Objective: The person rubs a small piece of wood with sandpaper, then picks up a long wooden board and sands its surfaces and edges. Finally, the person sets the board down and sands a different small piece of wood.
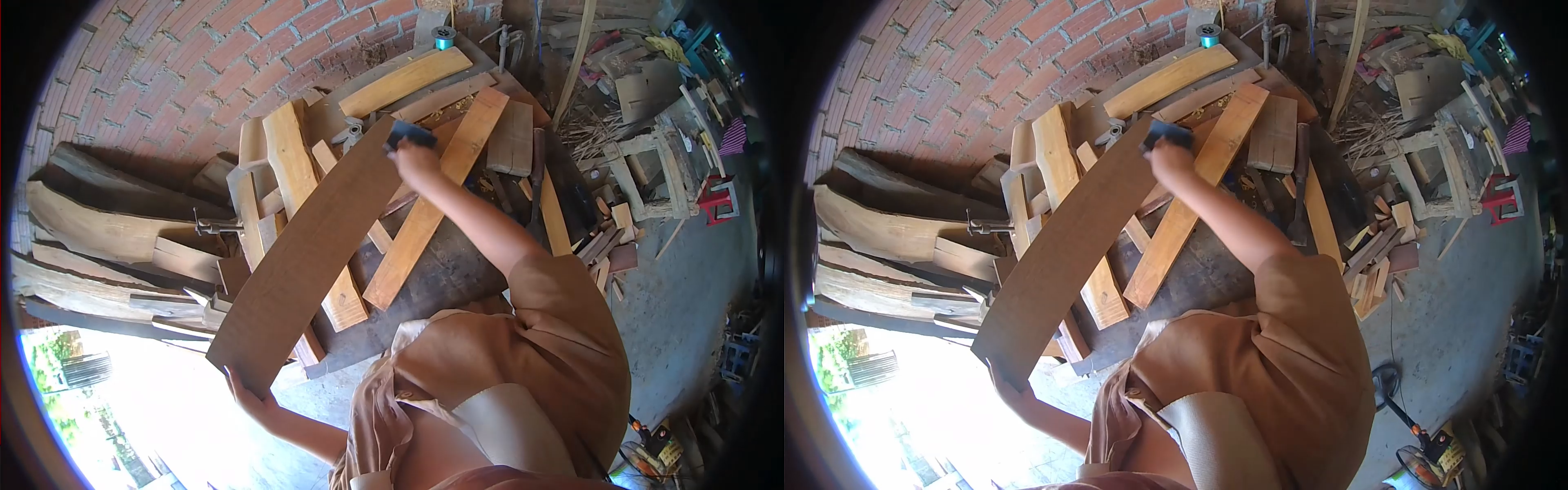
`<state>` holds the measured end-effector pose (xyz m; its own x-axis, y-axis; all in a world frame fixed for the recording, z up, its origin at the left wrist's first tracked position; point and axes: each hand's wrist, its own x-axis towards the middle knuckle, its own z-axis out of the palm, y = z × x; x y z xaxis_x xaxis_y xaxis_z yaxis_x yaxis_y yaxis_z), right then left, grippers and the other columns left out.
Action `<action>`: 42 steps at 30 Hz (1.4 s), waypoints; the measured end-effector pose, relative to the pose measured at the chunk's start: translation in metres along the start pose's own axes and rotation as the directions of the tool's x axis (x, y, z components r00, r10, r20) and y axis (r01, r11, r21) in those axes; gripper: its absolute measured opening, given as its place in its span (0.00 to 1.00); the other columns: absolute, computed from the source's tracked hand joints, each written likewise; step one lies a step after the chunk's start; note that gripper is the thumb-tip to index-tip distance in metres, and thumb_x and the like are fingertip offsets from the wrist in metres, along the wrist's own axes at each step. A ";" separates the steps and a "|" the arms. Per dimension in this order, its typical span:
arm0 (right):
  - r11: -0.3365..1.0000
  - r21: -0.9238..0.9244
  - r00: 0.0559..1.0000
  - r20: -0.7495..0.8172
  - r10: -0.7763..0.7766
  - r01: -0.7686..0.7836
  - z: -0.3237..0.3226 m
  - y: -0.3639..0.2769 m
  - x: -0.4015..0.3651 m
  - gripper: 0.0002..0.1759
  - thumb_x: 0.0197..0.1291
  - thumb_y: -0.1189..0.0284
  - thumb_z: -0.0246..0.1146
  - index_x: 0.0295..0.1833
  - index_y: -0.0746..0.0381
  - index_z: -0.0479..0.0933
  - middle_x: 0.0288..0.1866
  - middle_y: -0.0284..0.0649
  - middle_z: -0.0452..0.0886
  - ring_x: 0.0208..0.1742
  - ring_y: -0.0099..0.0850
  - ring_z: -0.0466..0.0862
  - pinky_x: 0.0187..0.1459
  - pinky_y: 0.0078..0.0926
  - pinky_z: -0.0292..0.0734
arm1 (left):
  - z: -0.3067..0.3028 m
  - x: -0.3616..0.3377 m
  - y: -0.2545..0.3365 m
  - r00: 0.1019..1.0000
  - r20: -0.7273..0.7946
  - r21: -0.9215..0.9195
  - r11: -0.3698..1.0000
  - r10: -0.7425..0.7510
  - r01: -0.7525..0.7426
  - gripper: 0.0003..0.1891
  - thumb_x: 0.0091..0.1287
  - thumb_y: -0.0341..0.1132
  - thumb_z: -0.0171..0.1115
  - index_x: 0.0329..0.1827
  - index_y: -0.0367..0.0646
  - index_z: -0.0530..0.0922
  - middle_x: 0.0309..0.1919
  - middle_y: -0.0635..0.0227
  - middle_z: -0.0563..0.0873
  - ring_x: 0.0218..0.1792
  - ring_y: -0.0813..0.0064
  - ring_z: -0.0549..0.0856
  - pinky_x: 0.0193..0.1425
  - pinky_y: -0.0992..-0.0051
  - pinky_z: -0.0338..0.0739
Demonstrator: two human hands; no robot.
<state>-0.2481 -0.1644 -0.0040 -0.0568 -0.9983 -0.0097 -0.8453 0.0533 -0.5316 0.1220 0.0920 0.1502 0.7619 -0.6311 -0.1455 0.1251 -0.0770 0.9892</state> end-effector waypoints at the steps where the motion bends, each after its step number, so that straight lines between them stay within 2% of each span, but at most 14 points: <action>1: 0.999 -0.049 1.000 -0.011 0.017 -0.018 0.001 0.010 0.015 0.21 0.61 0.59 0.48 0.39 0.67 0.74 0.40 0.53 0.78 0.37 0.43 0.80 0.37 0.39 0.74 | 0.000 -0.001 0.001 1.000 0.014 -0.005 1.000 -0.008 0.008 0.27 0.60 0.43 0.56 0.57 0.33 0.66 0.55 0.54 0.70 0.55 0.61 0.70 0.58 0.65 0.64; 6: 0.990 0.134 0.976 0.206 -0.069 0.042 -0.013 -0.046 -0.021 0.21 0.61 0.59 0.48 0.44 0.66 0.74 0.40 0.50 0.79 0.39 0.42 0.80 0.40 0.37 0.74 | -0.003 0.005 -0.005 0.999 0.024 -0.051 0.998 0.023 -0.022 0.26 0.60 0.42 0.56 0.57 0.34 0.67 0.55 0.55 0.70 0.55 0.61 0.70 0.58 0.65 0.64; 10: 0.657 0.323 0.707 -0.059 -0.704 0.681 0.008 -0.087 -0.102 0.18 0.57 0.64 0.57 0.50 0.63 0.74 0.56 0.42 0.72 0.55 0.34 0.74 0.55 0.30 0.69 | -0.010 0.011 -0.008 0.999 -0.016 -0.097 0.995 -0.028 0.026 0.25 0.61 0.42 0.54 0.57 0.35 0.68 0.55 0.56 0.71 0.55 0.62 0.70 0.58 0.65 0.64; 14: 0.783 0.276 0.815 -0.001 -0.580 0.558 0.016 -0.038 -0.040 0.18 0.59 0.65 0.54 0.52 0.63 0.72 0.54 0.43 0.74 0.54 0.34 0.75 0.52 0.27 0.72 | -0.011 0.010 -0.011 0.994 0.039 -0.141 0.985 -0.098 0.102 0.24 0.61 0.43 0.54 0.56 0.35 0.69 0.54 0.56 0.72 0.55 0.63 0.71 0.57 0.66 0.65; 16: 0.977 0.213 0.971 0.228 -0.072 0.022 -0.026 -0.026 -0.008 0.21 0.59 0.66 0.54 0.57 0.62 0.68 0.53 0.45 0.74 0.55 0.35 0.74 0.53 0.26 0.71 | -0.006 0.002 -0.013 0.995 0.026 -0.138 0.985 -0.097 0.099 0.25 0.61 0.43 0.55 0.56 0.35 0.68 0.54 0.57 0.72 0.54 0.64 0.72 0.56 0.67 0.66; 19: 0.975 0.212 0.926 0.348 -0.144 0.072 -0.017 -0.034 -0.008 0.24 0.60 0.65 0.53 0.59 0.64 0.64 0.53 0.46 0.74 0.55 0.35 0.74 0.53 0.27 0.70 | -0.009 0.006 -0.015 0.997 0.018 -0.146 0.986 -0.072 0.074 0.25 0.61 0.43 0.54 0.56 0.35 0.68 0.54 0.57 0.72 0.54 0.65 0.72 0.56 0.67 0.67; 20: 0.802 0.556 0.959 0.028 -0.281 0.218 0.029 -0.041 -0.029 0.18 0.55 0.66 0.57 0.49 0.66 0.72 0.52 0.45 0.75 0.54 0.36 0.74 0.52 0.30 0.68 | -0.009 0.009 -0.014 0.997 0.036 -0.153 0.986 -0.068 0.073 0.25 0.61 0.43 0.55 0.57 0.35 0.68 0.54 0.57 0.72 0.54 0.65 0.72 0.56 0.67 0.67; 24: 0.393 0.316 0.437 -0.079 -0.896 0.863 0.009 -0.110 -0.121 0.23 0.49 0.71 0.64 0.54 0.59 0.72 0.56 0.40 0.73 0.58 0.31 0.72 0.57 0.31 0.67 | -0.001 0.005 -0.002 0.995 0.055 -0.171 0.981 -0.085 0.093 0.26 0.60 0.43 0.55 0.57 0.35 0.67 0.54 0.57 0.72 0.54 0.65 0.72 0.56 0.67 0.67; 29: 0.664 0.414 0.769 -0.166 -0.617 0.622 0.035 -0.060 -0.041 0.12 0.56 0.69 0.56 0.45 0.61 0.75 0.43 0.43 0.79 0.44 0.34 0.80 0.44 0.30 0.76 | -0.007 0.005 -0.007 0.994 0.023 -0.175 0.979 -0.103 0.105 0.25 0.60 0.42 0.55 0.58 0.36 0.67 0.54 0.58 0.72 0.54 0.65 0.72 0.55 0.67 0.69; 30: 0.916 0.386 0.925 0.295 -0.238 0.112 0.017 -0.055 -0.015 0.14 0.60 0.65 0.51 0.43 0.63 0.75 0.38 0.48 0.80 0.37 0.39 0.81 0.39 0.35 0.75 | -0.010 0.005 -0.011 0.992 0.027 -0.189 0.974 -0.121 0.124 0.25 0.60 0.42 0.55 0.58 0.36 0.68 0.54 0.59 0.72 0.54 0.65 0.72 0.54 0.66 0.69; 32: 0.925 0.256 0.956 -0.152 -0.249 0.282 0.018 -0.029 0.013 0.18 0.62 0.60 0.48 0.43 0.64 0.73 0.34 0.51 0.79 0.33 0.44 0.80 0.36 0.38 0.74 | -0.010 0.005 -0.012 0.991 -0.027 -0.200 0.972 -0.131 0.123 0.25 0.60 0.42 0.55 0.58 0.36 0.68 0.54 0.59 0.73 0.54 0.65 0.73 0.55 0.67 0.69; 33: 0.953 0.217 0.972 0.060 -0.228 0.210 0.002 -0.048 0.008 0.18 0.62 0.60 0.48 0.42 0.65 0.74 0.36 0.52 0.78 0.34 0.46 0.79 0.37 0.39 0.74 | -0.006 0.005 -0.010 0.993 -0.009 -0.216 0.970 -0.114 0.109 0.25 0.60 0.42 0.55 0.57 0.36 0.68 0.53 0.59 0.73 0.54 0.65 0.73 0.55 0.66 0.69; 39: 0.347 0.284 0.395 -0.134 -0.909 0.894 0.005 -0.144 -0.101 0.17 0.54 0.66 0.61 0.50 0.58 0.75 0.54 0.39 0.74 0.55 0.33 0.74 0.54 0.28 0.70 | 0.001 0.014 0.002 0.994 0.053 -0.261 0.959 -0.099 0.110 0.23 0.61 0.41 0.55 0.55 0.35 0.70 0.51 0.59 0.75 0.52 0.66 0.74 0.54 0.68 0.70; 42: 0.361 0.442 0.436 -0.080 -0.896 0.821 0.008 -0.129 -0.081 0.18 0.55 0.65 0.59 0.51 0.59 0.74 0.54 0.39 0.74 0.55 0.33 0.74 0.52 0.28 0.72 | 0.002 0.005 0.001 0.996 0.042 -0.243 0.966 -0.080 0.088 0.21 0.62 0.39 0.54 0.54 0.35 0.70 0.49 0.60 0.76 0.51 0.68 0.75 0.54 0.71 0.70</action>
<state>-0.1300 -0.0910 0.0586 0.6904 -0.4817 0.5397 -0.1167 -0.8105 -0.5740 0.1251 0.0872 0.1509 0.7222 -0.6547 -0.2230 0.3418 0.0575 0.9380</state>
